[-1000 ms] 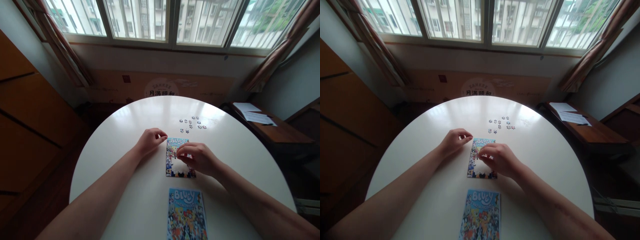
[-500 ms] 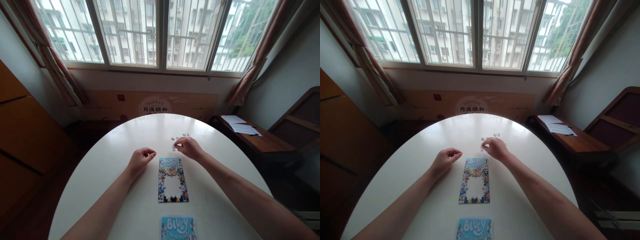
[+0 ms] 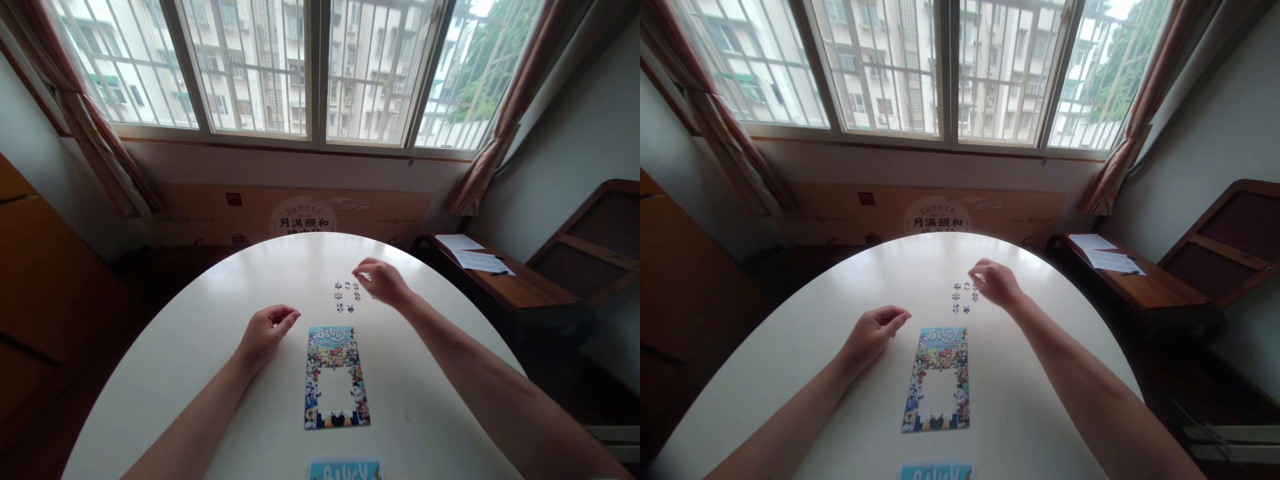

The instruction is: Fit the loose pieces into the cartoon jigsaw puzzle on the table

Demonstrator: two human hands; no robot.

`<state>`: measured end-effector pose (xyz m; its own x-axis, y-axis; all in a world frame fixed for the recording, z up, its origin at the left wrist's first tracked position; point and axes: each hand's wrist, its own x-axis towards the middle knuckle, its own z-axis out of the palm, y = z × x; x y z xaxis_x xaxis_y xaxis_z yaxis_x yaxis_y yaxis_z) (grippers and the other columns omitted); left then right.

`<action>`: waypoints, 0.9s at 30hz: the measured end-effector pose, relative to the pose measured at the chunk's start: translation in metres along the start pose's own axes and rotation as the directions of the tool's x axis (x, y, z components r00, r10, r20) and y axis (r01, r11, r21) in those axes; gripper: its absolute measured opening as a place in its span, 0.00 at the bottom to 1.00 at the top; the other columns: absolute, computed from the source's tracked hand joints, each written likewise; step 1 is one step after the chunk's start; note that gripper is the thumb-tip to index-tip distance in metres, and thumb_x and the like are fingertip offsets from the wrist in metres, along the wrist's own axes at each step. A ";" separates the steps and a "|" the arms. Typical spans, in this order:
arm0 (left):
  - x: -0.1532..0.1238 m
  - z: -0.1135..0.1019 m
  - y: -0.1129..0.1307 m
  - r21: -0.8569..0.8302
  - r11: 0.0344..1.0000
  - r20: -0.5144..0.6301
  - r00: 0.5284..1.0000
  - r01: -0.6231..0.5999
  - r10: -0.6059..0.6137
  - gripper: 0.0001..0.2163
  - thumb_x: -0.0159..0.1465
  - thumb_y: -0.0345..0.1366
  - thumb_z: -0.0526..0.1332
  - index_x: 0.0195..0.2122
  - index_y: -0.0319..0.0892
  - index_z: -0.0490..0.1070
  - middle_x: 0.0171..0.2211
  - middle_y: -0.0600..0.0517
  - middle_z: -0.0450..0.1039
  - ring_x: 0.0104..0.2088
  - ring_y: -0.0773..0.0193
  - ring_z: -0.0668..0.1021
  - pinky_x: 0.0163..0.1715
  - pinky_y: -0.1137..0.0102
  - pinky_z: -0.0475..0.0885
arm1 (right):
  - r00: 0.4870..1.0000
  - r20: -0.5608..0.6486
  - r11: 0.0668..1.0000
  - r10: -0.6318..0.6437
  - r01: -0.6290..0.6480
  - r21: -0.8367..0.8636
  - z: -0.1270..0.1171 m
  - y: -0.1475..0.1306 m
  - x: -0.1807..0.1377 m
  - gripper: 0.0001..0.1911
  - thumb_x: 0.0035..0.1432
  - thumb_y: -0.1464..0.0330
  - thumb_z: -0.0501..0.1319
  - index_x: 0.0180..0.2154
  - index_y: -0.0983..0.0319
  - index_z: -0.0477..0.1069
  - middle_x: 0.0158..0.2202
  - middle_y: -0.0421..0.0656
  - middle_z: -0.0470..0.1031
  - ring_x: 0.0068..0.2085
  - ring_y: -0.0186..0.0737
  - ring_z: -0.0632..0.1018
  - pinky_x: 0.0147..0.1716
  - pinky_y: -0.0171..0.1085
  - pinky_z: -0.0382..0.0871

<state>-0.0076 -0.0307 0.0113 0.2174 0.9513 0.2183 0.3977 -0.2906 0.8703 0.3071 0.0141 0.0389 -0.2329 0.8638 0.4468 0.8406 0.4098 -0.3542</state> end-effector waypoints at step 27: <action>0.000 0.000 0.001 0.021 1.000 0.010 1.000 -0.016 0.016 0.16 0.59 0.50 0.65 0.33 0.41 0.81 0.29 0.48 0.80 0.28 0.61 0.76 0.28 0.70 0.69 | 0.908 0.306 0.950 0.286 -0.311 0.036 -0.016 0.071 -0.043 0.12 0.57 0.63 0.64 0.39 0.59 0.84 0.38 0.43 0.81 0.28 0.35 0.77 0.30 0.33 0.70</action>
<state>-0.0068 -0.0314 0.0122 0.2326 0.9456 0.2276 0.4124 -0.3078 0.8574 0.3844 0.0014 0.0076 -0.1208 0.9913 0.0526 0.8533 0.1308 -0.5048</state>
